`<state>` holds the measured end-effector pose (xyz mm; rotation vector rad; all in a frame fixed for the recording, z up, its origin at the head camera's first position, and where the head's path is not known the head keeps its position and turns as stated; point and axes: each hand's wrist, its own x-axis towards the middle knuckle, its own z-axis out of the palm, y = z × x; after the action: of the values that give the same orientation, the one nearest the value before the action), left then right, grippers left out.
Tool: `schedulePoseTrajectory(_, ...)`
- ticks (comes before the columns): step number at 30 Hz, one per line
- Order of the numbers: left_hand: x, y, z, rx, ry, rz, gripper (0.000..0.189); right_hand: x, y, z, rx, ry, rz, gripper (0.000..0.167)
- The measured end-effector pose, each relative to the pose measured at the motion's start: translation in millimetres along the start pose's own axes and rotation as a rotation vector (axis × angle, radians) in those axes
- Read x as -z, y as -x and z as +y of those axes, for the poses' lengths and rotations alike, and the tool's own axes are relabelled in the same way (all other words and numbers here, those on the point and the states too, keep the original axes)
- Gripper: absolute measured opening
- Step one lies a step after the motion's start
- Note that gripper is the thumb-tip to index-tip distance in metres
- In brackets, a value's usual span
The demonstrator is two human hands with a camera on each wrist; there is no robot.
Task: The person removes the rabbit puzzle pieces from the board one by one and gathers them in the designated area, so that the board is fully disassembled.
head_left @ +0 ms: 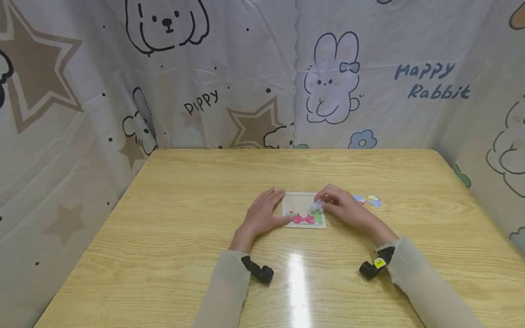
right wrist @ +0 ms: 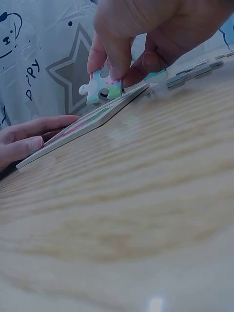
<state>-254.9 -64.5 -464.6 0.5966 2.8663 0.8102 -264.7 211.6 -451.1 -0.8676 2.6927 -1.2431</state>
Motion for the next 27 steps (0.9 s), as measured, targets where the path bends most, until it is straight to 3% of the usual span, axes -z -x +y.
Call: schedulePoseTrajectory(27,-0.1,1.1,1.8,0.002,0.003,0.001,0.083,33,49.7,22,-0.051,0.085,0.136,0.019)
